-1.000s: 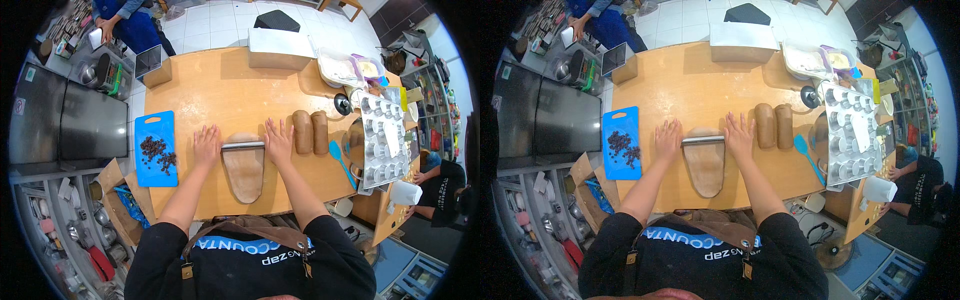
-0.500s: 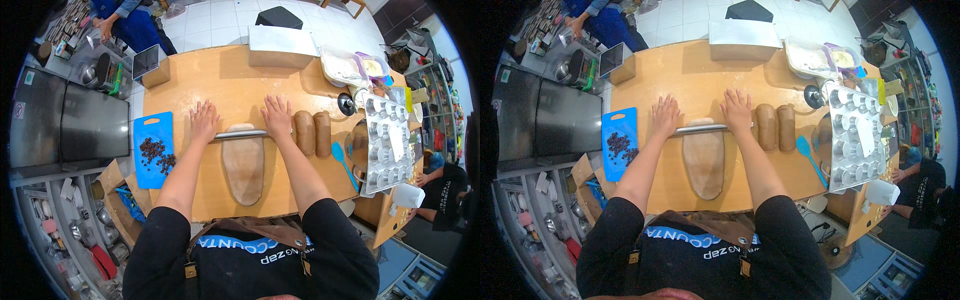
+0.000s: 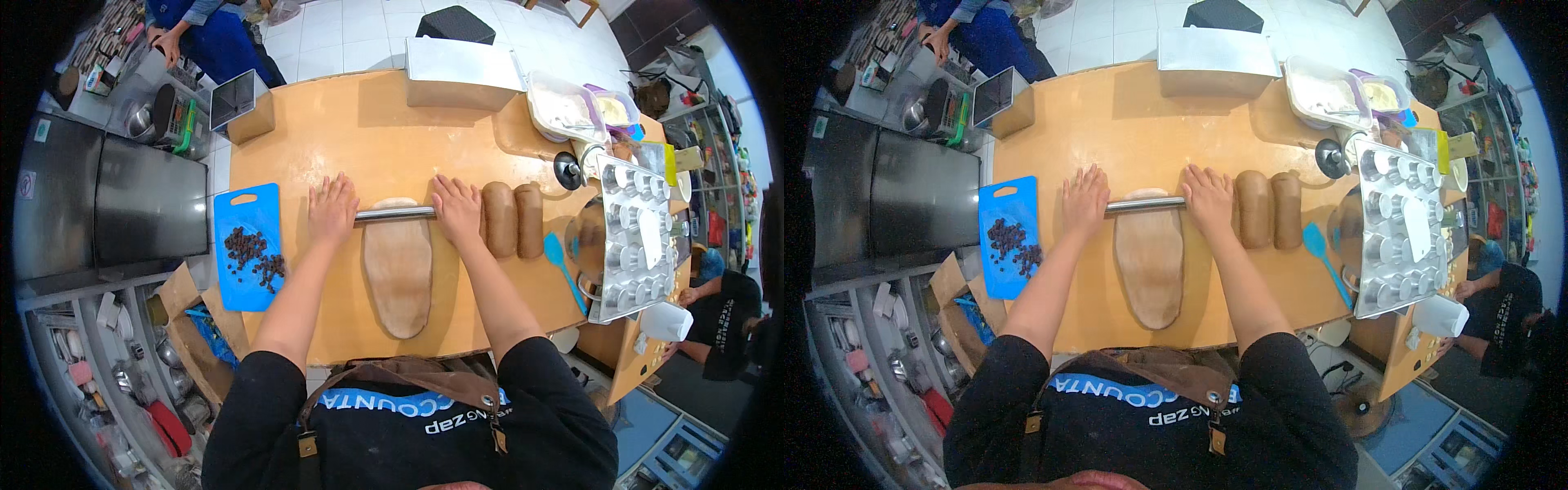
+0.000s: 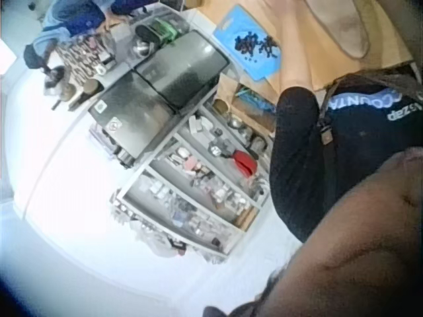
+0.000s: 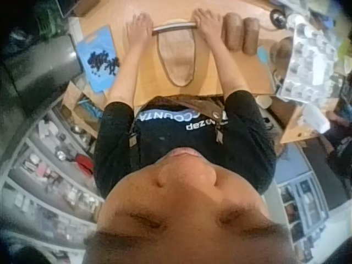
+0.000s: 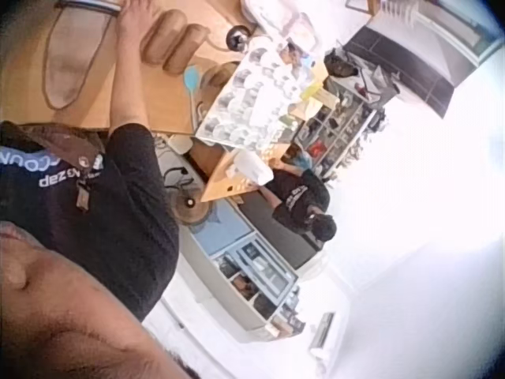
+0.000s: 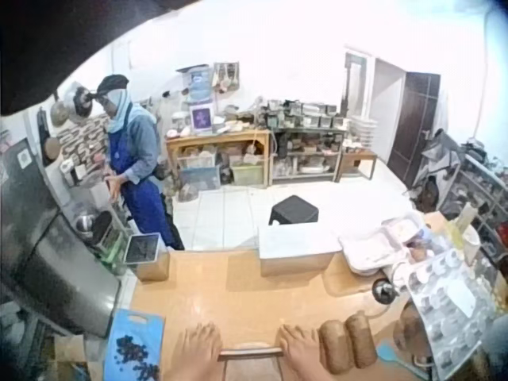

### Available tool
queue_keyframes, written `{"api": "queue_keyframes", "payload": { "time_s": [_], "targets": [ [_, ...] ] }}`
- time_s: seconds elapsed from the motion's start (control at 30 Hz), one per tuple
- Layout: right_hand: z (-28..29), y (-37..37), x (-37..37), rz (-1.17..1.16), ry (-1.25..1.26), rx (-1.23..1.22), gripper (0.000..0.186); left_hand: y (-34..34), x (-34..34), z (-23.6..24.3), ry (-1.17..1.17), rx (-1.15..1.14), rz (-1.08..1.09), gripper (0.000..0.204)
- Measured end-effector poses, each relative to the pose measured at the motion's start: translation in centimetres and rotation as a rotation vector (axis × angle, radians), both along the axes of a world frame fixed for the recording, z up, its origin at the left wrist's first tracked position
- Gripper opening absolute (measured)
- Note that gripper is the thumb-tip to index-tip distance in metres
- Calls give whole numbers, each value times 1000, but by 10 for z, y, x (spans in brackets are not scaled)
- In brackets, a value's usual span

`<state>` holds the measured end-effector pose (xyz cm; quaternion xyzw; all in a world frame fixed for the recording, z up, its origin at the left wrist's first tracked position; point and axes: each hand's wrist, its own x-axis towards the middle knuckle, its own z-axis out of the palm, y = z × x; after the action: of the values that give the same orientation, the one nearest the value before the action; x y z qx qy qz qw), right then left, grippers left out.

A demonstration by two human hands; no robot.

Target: The person adds raisins to a flat piece of dough, rolls the dough into a cylinder, and then uses a rolling pin to flatten another piece of dough.

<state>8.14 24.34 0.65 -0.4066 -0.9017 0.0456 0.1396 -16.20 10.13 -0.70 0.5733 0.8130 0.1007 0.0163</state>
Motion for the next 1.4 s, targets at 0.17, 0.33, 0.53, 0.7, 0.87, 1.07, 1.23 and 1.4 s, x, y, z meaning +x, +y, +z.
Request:
{"api": "queue_keyframes", "payload": {
  "time_s": [0.17,0.33,0.53,0.7,0.87,1.07,1.23,1.4],
  "targets": [
    [22,23,-21,-21,-102,-245,40,34,-21,3,-51,-131,65,59],
    [29,50,-32,6,-227,-405,46,55,-31,13,-29,-73,112,66],
    [40,-33,15,-51,-211,-436,34,-18,6,1,-97,-145,61,66],
    [10,-110,72,52,18,-110,49,-104,55,2,-160,-105,-24,67],
    [21,-147,105,88,-55,-160,56,-149,82,30,-155,-89,-115,68],
    [37,-95,70,49,-34,-308,54,-101,51,22,-338,1,17,62],
    [13,-69,35,20,-98,-174,55,-51,42,21,-108,5,132,61],
    [19,-115,61,30,-185,-257,62,-110,64,6,-86,-176,37,65]
  ]
}}
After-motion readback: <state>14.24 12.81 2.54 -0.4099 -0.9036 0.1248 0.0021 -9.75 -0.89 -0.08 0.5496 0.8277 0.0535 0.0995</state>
